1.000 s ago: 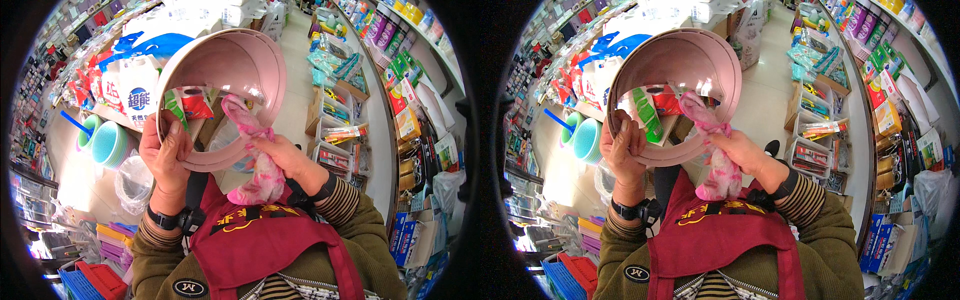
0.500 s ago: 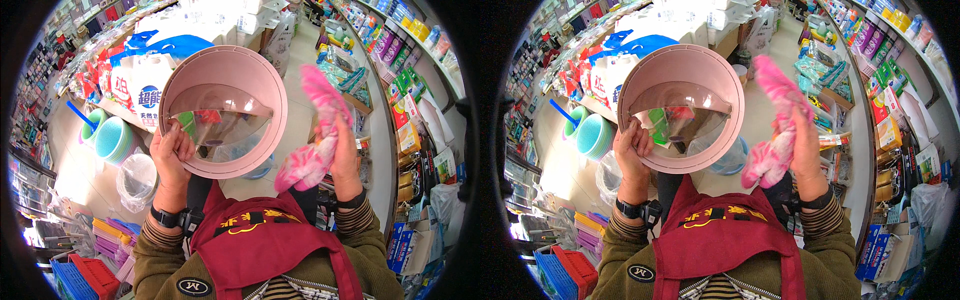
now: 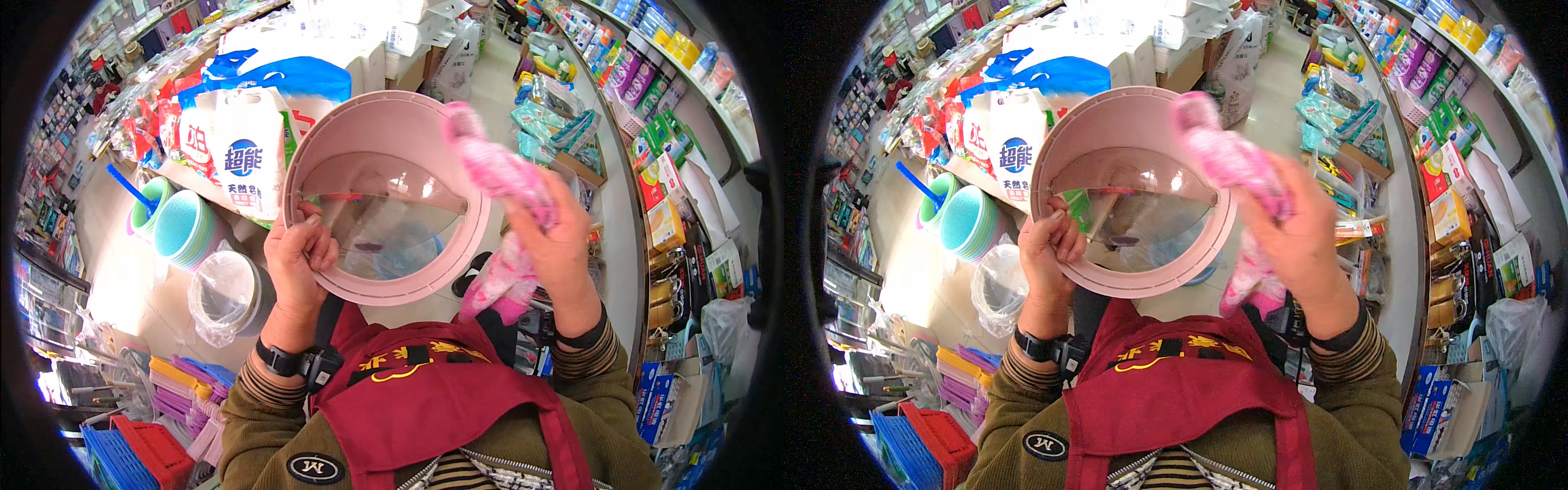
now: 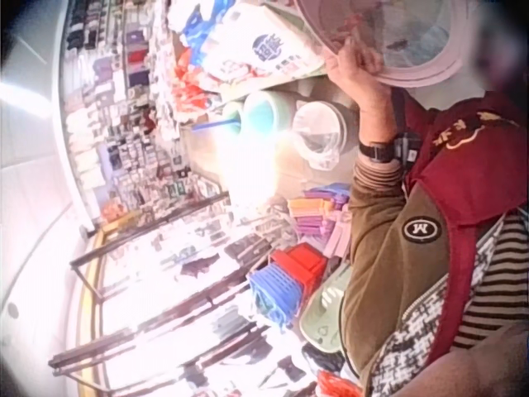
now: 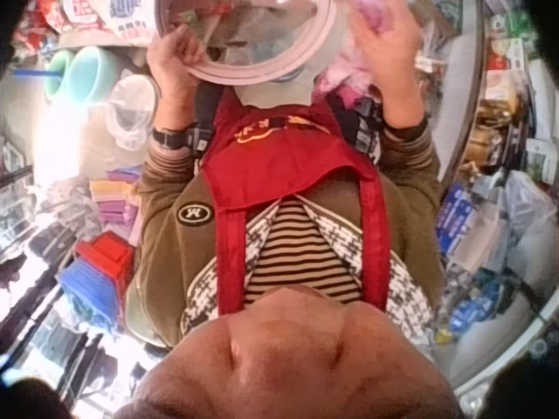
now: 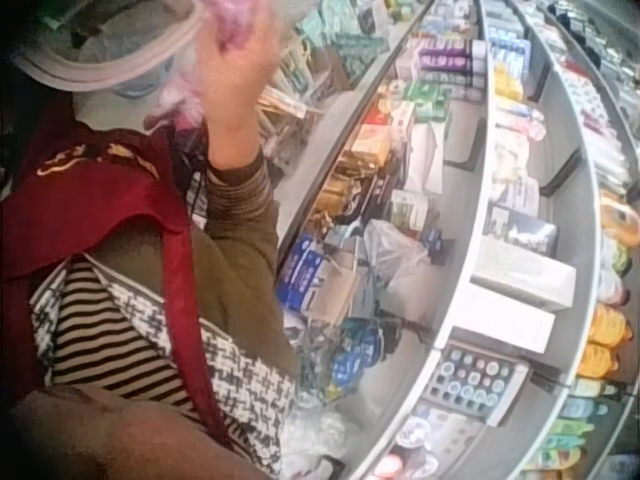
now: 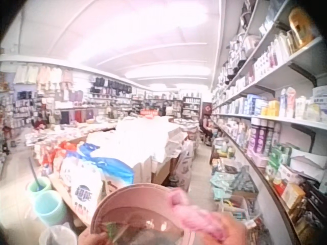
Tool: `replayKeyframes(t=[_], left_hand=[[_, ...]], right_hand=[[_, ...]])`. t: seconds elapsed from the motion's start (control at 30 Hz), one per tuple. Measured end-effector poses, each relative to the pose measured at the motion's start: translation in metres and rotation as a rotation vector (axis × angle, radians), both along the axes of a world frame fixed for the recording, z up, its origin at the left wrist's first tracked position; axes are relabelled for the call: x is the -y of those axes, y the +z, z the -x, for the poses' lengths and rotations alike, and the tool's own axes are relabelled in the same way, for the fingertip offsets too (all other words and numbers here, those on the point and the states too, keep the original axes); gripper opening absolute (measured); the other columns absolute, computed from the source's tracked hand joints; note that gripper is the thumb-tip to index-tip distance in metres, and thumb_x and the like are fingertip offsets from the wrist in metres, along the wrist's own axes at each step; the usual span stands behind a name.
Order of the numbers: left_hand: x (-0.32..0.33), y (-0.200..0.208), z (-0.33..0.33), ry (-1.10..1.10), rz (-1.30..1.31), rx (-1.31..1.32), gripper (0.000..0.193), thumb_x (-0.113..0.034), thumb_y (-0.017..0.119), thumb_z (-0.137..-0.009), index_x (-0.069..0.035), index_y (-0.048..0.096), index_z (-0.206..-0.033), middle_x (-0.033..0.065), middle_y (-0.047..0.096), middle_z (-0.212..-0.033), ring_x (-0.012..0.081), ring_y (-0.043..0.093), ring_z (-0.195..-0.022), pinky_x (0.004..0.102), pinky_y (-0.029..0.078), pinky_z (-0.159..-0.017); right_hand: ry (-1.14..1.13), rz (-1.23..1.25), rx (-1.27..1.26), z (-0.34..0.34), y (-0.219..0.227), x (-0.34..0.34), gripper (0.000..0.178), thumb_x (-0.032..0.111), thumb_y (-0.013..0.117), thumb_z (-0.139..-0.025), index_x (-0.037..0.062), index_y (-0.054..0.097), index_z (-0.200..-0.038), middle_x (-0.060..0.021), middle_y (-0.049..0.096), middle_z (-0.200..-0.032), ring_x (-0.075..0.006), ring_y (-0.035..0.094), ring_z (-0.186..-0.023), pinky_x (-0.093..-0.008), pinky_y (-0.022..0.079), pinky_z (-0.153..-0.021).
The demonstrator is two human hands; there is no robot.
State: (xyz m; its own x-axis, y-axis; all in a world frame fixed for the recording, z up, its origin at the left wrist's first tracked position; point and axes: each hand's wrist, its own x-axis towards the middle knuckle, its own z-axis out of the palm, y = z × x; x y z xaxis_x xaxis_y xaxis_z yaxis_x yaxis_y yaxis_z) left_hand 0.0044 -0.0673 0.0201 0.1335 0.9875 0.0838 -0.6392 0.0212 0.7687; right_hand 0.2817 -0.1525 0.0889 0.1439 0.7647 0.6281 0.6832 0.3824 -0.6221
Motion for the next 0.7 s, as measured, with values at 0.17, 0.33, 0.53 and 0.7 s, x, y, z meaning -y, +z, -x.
replayKeyframes(t=[0.17, 0.33, 0.53, 0.7], left_hand=[[0.011, -0.001, -0.019, -0.086, 0.016, -0.041, 0.015, -0.002, 0.053, -0.087, 0.0, 0.056, -0.101, -0.0004, 0.042, -0.06, 0.0075, 0.032, -0.045, 0.0248, 0.031, -0.044], [0.02, -0.002, -0.026, -0.11, -0.063, -0.099, 0.015, -0.003, 0.053, -0.086, 0.0, 0.056, -0.1, -0.0007, 0.042, -0.06, 0.008, 0.032, -0.045, 0.0244, 0.031, -0.044], [0.021, -0.011, -0.021, -0.158, -0.038, -0.185, 0.018, -0.004, 0.052, -0.085, 0.001, 0.056, -0.102, -0.0008, 0.041, -0.06, 0.0077, 0.033, -0.045, 0.0238, 0.03, -0.045], [0.021, -0.012, -0.025, -0.17, -0.03, -0.169, 0.018, -0.004, 0.051, -0.086, 0.002, 0.055, -0.102, -0.0012, 0.041, -0.06, 0.0076, 0.033, -0.045, 0.024, 0.031, -0.046]], right_hand=[[0.001, 0.209, 0.596, 0.025, -0.013, -0.041, 0.043, 0.01, 0.075, -0.077, 0.007, 0.067, -0.119, -0.0186, 0.066, -0.111, -0.0297, 0.068, -0.102, -0.037, 0.056, -0.081], [-0.164, 0.487, 1.158, 0.049, -0.068, -0.067, 0.027, 0.014, 0.065, -0.085, 0.0039, 0.067, -0.109, -0.0112, 0.066, -0.111, -0.0285, 0.068, -0.099, -0.0386, 0.057, -0.08], [0.656, 0.849, 0.946, 0.027, -0.057, -0.051, 0.027, 0.018, 0.065, -0.082, 0.0094, 0.072, -0.107, -0.0169, 0.067, -0.106, -0.0354, 0.067, -0.098, -0.0436, 0.056, -0.076], [0.219, 0.706, 0.87, 0.006, -0.033, -0.056, 0.023, 0.022, 0.066, -0.082, 0.009, 0.072, -0.1, -0.0195, 0.065, -0.096, -0.0379, 0.066, -0.09, -0.0462, 0.055, -0.076]])
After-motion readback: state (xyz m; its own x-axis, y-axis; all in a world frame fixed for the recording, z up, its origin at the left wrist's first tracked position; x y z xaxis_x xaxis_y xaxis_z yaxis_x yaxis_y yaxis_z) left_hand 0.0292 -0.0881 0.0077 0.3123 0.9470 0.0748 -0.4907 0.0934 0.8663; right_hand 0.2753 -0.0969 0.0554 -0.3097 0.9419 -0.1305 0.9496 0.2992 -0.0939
